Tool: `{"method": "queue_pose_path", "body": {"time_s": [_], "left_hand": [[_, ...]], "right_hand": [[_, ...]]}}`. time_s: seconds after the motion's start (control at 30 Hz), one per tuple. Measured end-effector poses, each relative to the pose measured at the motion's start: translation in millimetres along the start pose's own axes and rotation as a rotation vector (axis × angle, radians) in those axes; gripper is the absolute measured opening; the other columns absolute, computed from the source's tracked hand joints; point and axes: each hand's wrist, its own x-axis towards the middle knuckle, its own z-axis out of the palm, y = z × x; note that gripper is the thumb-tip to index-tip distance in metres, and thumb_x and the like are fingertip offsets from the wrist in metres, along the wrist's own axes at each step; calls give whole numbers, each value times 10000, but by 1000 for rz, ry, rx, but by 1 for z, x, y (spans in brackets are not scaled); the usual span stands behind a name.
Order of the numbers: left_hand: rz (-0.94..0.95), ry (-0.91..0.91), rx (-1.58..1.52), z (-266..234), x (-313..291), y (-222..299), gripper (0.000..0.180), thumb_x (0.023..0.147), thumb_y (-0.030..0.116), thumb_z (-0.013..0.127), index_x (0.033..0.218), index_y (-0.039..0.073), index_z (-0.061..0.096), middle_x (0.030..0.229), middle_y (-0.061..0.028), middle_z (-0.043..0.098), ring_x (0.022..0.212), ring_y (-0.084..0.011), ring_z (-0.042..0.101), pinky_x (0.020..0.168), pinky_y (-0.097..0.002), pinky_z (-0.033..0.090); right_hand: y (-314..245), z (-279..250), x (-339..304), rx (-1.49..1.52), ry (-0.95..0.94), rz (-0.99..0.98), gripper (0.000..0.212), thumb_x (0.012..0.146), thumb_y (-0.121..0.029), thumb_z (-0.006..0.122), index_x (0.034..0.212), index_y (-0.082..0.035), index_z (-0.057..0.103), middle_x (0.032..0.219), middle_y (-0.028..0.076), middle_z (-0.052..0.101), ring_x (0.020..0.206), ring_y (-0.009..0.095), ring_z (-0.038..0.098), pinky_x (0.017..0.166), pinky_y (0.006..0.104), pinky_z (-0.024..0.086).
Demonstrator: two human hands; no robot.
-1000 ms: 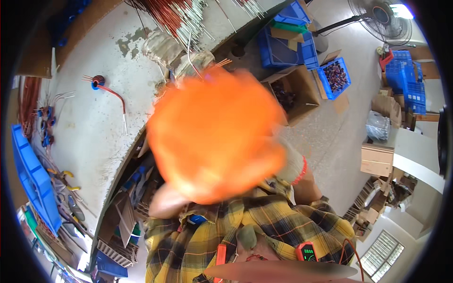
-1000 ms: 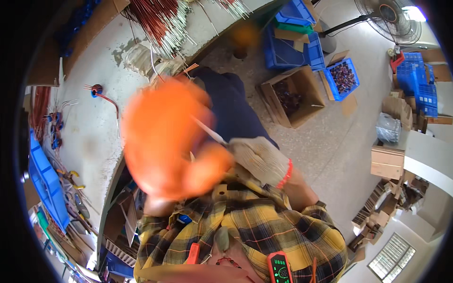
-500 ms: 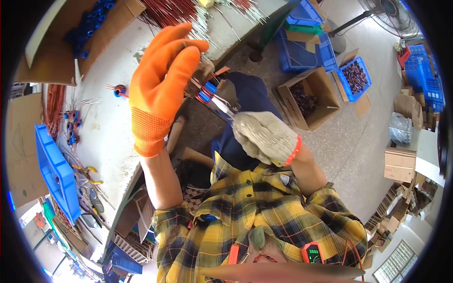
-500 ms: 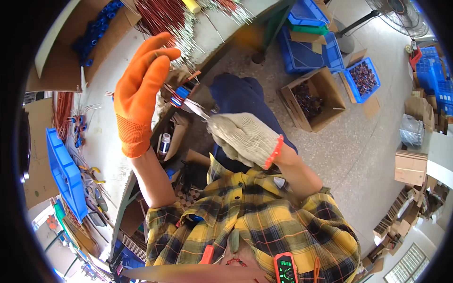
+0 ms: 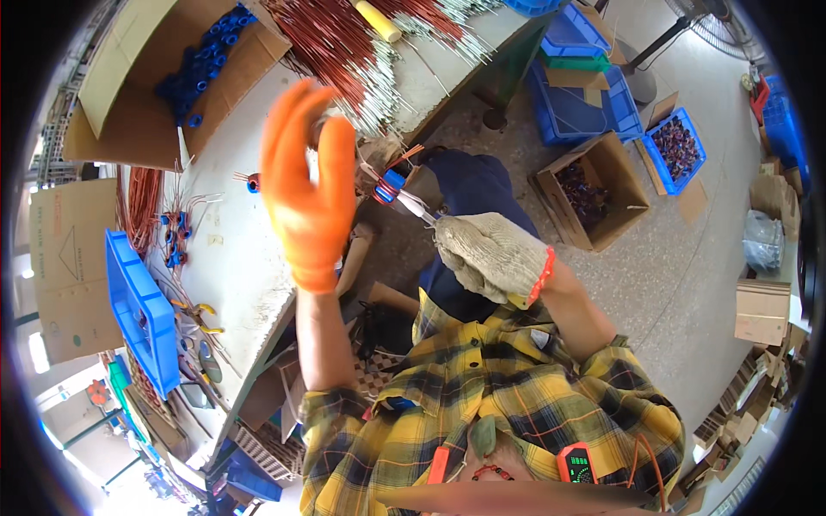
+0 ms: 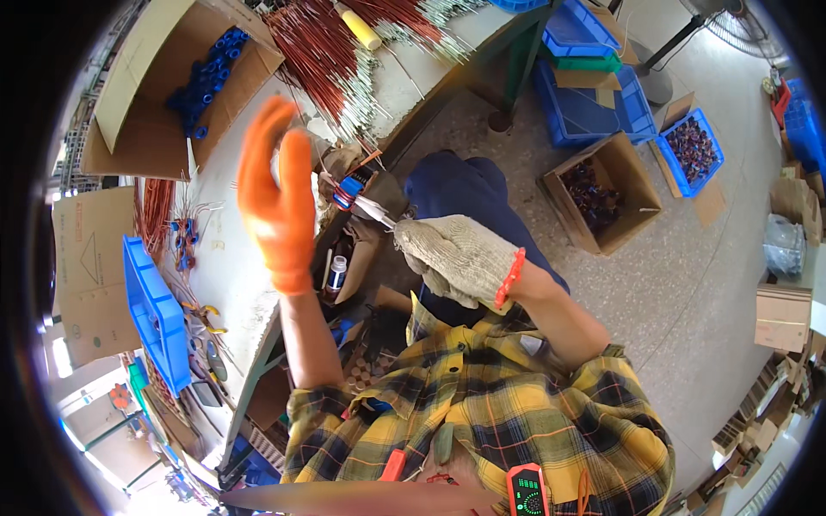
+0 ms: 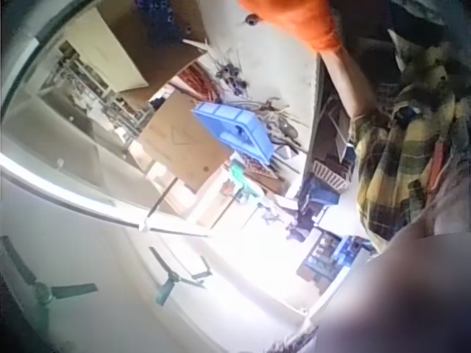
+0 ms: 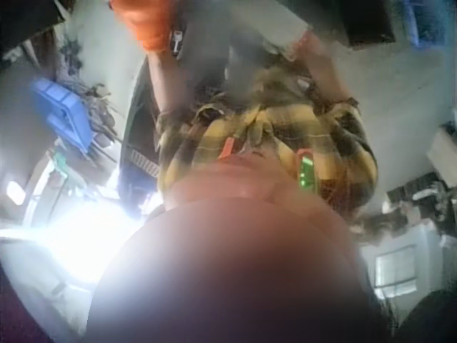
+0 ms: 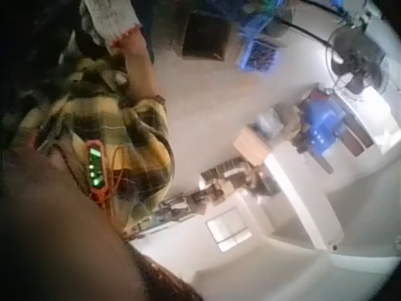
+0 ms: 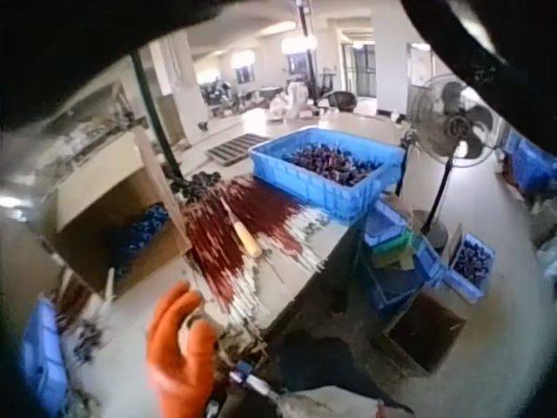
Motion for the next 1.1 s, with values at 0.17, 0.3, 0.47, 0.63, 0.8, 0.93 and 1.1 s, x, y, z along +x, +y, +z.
{"method": "queue_pose_path", "body": {"time_s": [0.17, 0.3, 0.47, 0.63, 0.8, 0.93, 1.1], "left_hand": [[480, -330, -294, 27, -68, 67, 398, 865, 372, 807, 1042, 17, 776, 1155, -146, 770, 1055, -318, 735, 947, -467, 569], [478, -330, -172, 49, -94, 75, 442, 911, 457, 782, 1098, 57, 795, 1200, -88, 805, 1070, -277, 752, 963, -455, 591], [472, -286, -159, 52, -81, 65, 433, 815, 412, 836, 1046, 47, 798, 1112, -103, 807, 975, -267, 754, 896, -425, 592], [349, -290, -332, 62, -116, 101, 315, 798, 319, 801, 944, 43, 764, 966, -90, 769, 776, -232, 687, 743, -396, 542], [385, -421, -489, 110, -138, 110, 236, 952, 268, 768, 903, 51, 689, 865, -70, 674, 738, -228, 646, 705, -366, 490], [431, -136, -357, 64, -118, 93, 311, 865, 161, 800, 1118, 7, 707, 1074, -135, 732, 964, -276, 702, 891, -410, 539], [-47, -16, 143, -8, -86, 54, 701, 752, -46, 801, 1438, -73, 661, 1337, -237, 755, 1286, -373, 715, 1153, -458, 524]], "right_hand": [[37, 25, -24, -935, 595, -235, 475, 1204, -449, 458, 1400, -79, 681, 1303, 173, 742, 1222, 335, 744, 1014, 523, 620], [80, 73, -40, -1441, 1175, -182, 441, 1190, -428, 482, 1348, -74, 692, 1226, 168, 737, 1157, 330, 747, 975, 509, 613], [122, 91, -64, -1475, 1539, -246, 401, 1172, -401, 512, 1283, -67, 704, 1128, 161, 731, 1076, 324, 751, 928, 491, 605], [162, 101, -108, -1493, 1670, -185, 365, 1155, -375, 542, 1218, -61, 717, 1031, 155, 726, 995, 317, 755, 880, 473, 597], [156, 94, -108, -1573, 1625, -59, 334, 1137, -348, 572, 1152, -55, 730, 934, 148, 720, 914, 311, 759, 833, 455, 588], [100, 76, -70, -1825, 1360, -55, 313, 1123, -327, 596, 1100, -50, 740, 856, 143, 716, 849, 306, 762, 794, 441, 581], [59, 88, -42, -1913, 1491, 72, 407, 1133, -417, 587, 1112, -46, 752, 814, 192, 715, 781, 350, 767, 731, 462, 561]]}}
